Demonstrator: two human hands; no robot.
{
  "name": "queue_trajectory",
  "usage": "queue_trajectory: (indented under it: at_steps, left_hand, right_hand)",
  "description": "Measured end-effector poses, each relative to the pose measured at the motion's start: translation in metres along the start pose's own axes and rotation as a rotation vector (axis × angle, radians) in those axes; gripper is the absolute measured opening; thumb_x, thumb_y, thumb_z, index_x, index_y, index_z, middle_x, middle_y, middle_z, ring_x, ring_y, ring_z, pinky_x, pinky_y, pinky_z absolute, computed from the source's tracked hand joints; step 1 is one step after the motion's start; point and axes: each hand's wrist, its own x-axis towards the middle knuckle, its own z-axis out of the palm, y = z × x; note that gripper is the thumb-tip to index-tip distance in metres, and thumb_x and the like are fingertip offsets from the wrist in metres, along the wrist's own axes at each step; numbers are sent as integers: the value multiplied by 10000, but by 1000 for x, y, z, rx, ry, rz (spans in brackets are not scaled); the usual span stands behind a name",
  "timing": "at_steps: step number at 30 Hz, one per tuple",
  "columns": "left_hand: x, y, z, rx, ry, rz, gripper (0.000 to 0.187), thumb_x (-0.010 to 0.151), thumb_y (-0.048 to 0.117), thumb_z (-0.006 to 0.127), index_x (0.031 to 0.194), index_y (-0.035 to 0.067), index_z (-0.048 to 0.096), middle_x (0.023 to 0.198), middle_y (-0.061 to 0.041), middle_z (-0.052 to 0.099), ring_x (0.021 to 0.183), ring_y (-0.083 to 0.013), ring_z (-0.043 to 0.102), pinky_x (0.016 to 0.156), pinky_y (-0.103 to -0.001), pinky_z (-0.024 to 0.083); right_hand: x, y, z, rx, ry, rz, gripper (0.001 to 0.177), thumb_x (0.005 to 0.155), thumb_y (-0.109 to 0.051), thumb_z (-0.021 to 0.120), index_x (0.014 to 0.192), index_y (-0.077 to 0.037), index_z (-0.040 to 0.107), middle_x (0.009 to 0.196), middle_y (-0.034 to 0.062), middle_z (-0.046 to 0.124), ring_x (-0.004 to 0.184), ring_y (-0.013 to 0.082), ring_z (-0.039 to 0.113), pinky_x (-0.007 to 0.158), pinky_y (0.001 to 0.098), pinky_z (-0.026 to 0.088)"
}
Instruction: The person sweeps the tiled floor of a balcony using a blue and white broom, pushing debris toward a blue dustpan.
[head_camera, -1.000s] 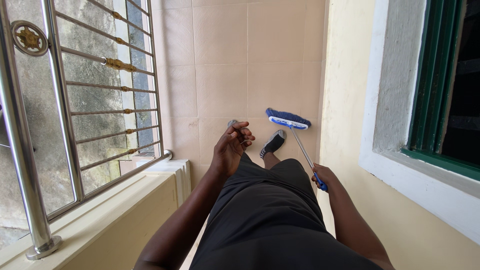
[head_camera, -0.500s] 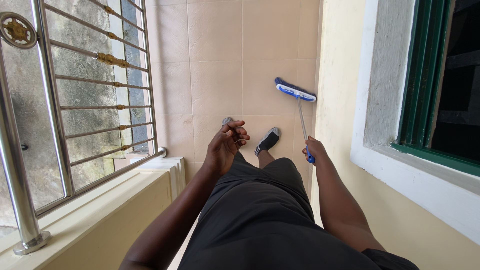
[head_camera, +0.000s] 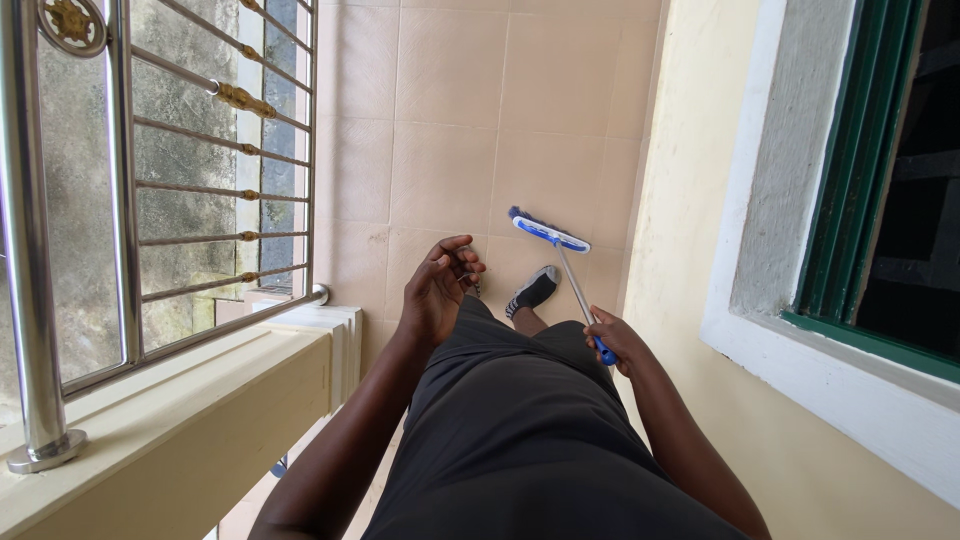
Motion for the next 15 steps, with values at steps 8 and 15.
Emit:
queue_trajectory:
  at_steps: [8,15]
  left_hand:
    - [-20,14,-13,-41,44,99,471,961,300,540,1342,24,567,1110,-88,643,1076,-215,622,957,-363,478]
    - [-48,22,-28,-65,142,189,479,965,313,547,1340,17,575,1103,-85,645,1075,-216,626,944,-359,476]
  right_hand:
    - [-35,-79,53,-263,-185,-114,494,911,-208,559,1382,-64,592,762,56,670,612,143,657,581,260,513]
    - [-25,-96,77,-415,-197,-134,458,811,-277,628,1228,-92,671,994,102,687,1009,180,642,918,362,468]
